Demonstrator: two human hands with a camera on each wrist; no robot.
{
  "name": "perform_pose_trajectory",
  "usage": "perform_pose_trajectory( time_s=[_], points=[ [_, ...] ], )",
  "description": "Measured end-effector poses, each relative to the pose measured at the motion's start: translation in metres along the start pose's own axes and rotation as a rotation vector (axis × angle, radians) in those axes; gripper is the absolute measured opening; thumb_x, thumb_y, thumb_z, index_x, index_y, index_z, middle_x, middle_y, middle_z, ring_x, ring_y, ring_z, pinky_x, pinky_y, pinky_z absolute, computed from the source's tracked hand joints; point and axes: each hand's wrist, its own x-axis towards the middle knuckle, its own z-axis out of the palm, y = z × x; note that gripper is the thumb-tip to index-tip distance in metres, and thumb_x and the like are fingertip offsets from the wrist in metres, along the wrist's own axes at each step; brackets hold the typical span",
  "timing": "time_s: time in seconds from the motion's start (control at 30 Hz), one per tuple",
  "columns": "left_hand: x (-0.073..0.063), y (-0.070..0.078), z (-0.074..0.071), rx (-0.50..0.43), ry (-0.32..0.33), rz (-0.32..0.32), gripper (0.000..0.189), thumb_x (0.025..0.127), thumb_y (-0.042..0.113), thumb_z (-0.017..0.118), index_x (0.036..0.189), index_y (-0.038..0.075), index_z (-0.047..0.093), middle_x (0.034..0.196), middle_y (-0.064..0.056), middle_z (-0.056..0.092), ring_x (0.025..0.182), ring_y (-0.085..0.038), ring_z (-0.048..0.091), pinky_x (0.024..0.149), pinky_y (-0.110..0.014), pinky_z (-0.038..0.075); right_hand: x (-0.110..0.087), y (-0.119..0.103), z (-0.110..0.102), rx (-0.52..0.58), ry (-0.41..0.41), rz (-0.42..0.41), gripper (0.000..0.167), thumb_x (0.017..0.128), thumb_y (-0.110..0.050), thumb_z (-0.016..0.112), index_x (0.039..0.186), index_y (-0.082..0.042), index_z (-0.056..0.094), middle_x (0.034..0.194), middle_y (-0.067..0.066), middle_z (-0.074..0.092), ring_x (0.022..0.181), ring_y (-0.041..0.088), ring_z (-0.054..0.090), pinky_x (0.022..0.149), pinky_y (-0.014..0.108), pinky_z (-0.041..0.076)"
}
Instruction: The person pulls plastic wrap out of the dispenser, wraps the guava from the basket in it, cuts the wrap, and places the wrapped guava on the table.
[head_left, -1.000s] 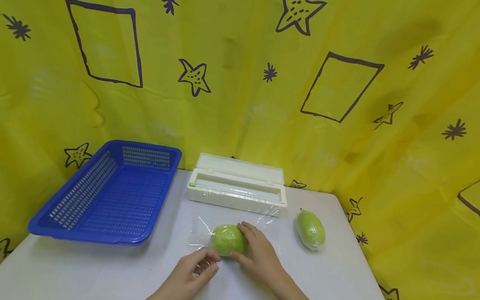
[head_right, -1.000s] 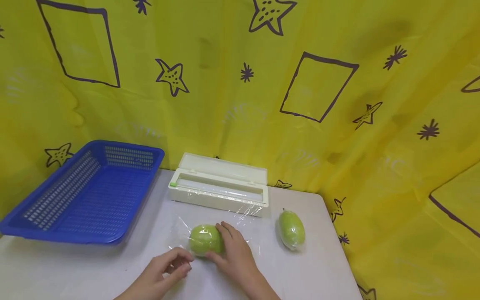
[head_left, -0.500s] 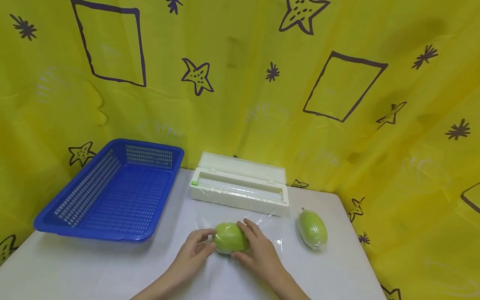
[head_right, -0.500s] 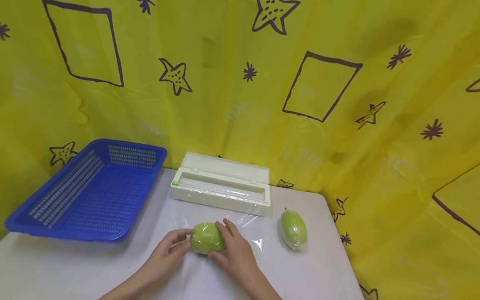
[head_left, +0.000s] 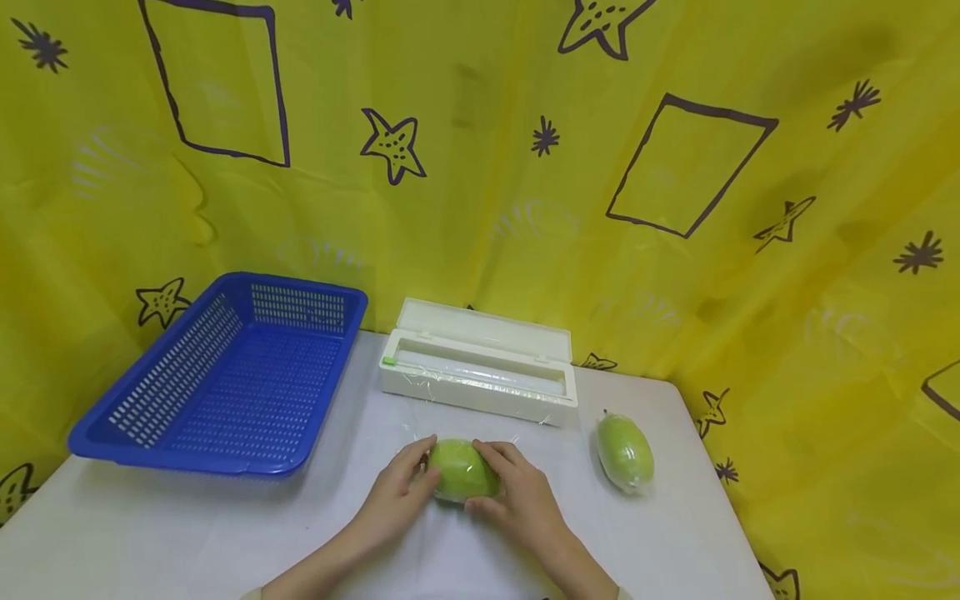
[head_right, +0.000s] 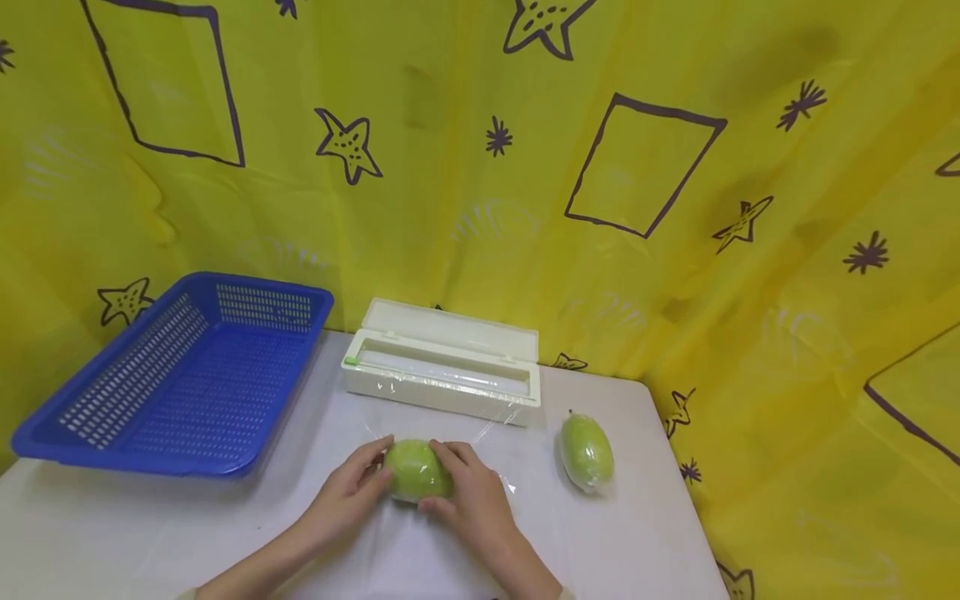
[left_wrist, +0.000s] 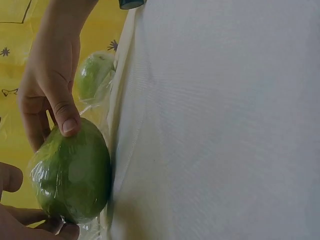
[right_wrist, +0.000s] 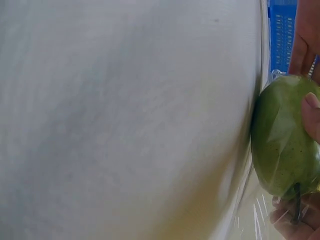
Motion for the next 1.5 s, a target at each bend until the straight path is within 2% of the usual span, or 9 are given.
perform_pose_trajectory(
  time_s=[0.17,0.27,0.43,0.73,0.87,1.03,1.23,1.37,1.5],
  points=[
    [0.006,0.005,0.006,0.185,-0.012,0.051,0.054,0.104,0.031,0.052,0.143,-0.005,0.047,0.145,-0.016,0.048,0.135,-0.038,0.042,0.111,-0.059,0.035,0.002,0.001,0.0,-0.018,0.017,-0.023,0.079,0.068,-0.035,0.088,0.138,-0.013,0.06,0.124,-0.002,0.063,0.109,0.017,0.065,0.09,0.041,0.056],
    [0.01,0.006,0.009,0.257,-0.006,0.054,0.053,0.104,0.035,0.05,0.142,-0.003,0.05,0.137,-0.013,0.049,0.127,-0.032,0.049,0.107,-0.054,0.042,0.002,0.001,0.001,-0.027,0.028,-0.044,0.079,0.066,-0.035,0.089,0.137,-0.014,0.062,0.123,-0.002,0.063,0.109,0.016,0.066,0.089,0.04,0.056],
    [0.021,0.006,0.013,0.36,-0.002,0.043,0.041,0.105,0.031,0.049,0.132,0.002,0.06,0.119,-0.009,0.048,0.102,-0.019,0.053,0.088,-0.04,0.049,0.002,-0.002,0.002,-0.041,0.058,-0.101,0.078,0.064,-0.034,0.09,0.134,-0.013,0.064,0.123,-0.001,0.063,0.106,0.017,0.067,0.085,0.039,0.058],
    [0.042,0.003,0.02,0.314,0.04,0.04,0.013,0.098,0.01,0.045,0.097,0.01,0.058,0.099,-0.004,0.049,0.089,-0.017,0.044,0.077,-0.033,0.038,0.002,-0.006,0.001,-0.063,0.051,-0.12,0.078,0.064,-0.032,0.091,0.135,-0.016,0.063,0.127,0.003,0.063,0.109,0.021,0.067,0.081,0.043,0.059],
    [0.046,-0.001,0.021,0.328,0.05,0.066,0.012,0.103,0.014,0.047,0.095,0.013,0.056,0.096,-0.002,0.047,0.087,-0.016,0.042,0.077,-0.032,0.037,0.002,-0.007,0.0,-0.08,0.029,-0.109,0.082,0.066,-0.033,0.09,0.139,-0.016,0.058,0.128,0.003,0.062,0.109,0.021,0.067,0.082,0.043,0.059],
    [0.047,-0.002,0.022,0.357,0.065,0.098,0.012,0.106,0.02,0.047,0.1,0.012,0.055,0.094,-0.001,0.045,0.085,-0.016,0.04,0.076,-0.031,0.037,0.001,-0.009,0.002,-0.118,-0.03,-0.07,0.089,0.071,-0.033,0.088,0.148,-0.024,0.044,0.13,0.004,0.058,0.104,0.024,0.068,0.082,0.041,0.059],
    [0.049,-0.001,0.024,0.373,0.143,0.183,0.009,0.102,0.016,0.054,0.094,0.013,0.056,0.089,0.0,0.055,0.083,-0.015,0.046,0.073,-0.03,0.041,-0.001,-0.02,0.004,-0.287,-0.069,-0.06,0.083,0.077,-0.035,0.085,0.148,-0.02,0.045,0.129,0.015,0.054,0.091,0.03,0.069,0.067,0.041,0.059],
    [0.05,0.001,0.026,0.392,0.17,0.233,0.008,0.101,0.015,0.057,0.092,0.014,0.058,0.088,0.003,0.06,0.08,-0.013,0.047,0.07,-0.028,0.042,0.002,-0.024,0.005,-0.322,-0.056,-0.047,0.081,0.073,-0.033,0.083,0.144,-0.015,0.049,0.117,0.013,0.054,0.075,0.022,0.063,0.055,0.034,0.055],
    [0.047,0.002,0.027,0.392,0.181,0.216,0.014,0.104,0.018,0.052,0.091,0.015,0.058,0.087,0.004,0.06,0.078,-0.012,0.046,0.068,-0.026,0.041,0.006,-0.026,0.009,-0.301,-0.048,-0.022,0.081,0.067,-0.03,0.081,0.141,-0.016,0.05,0.111,0.01,0.054,0.074,0.018,0.058,0.054,0.031,0.052]
  ],
)
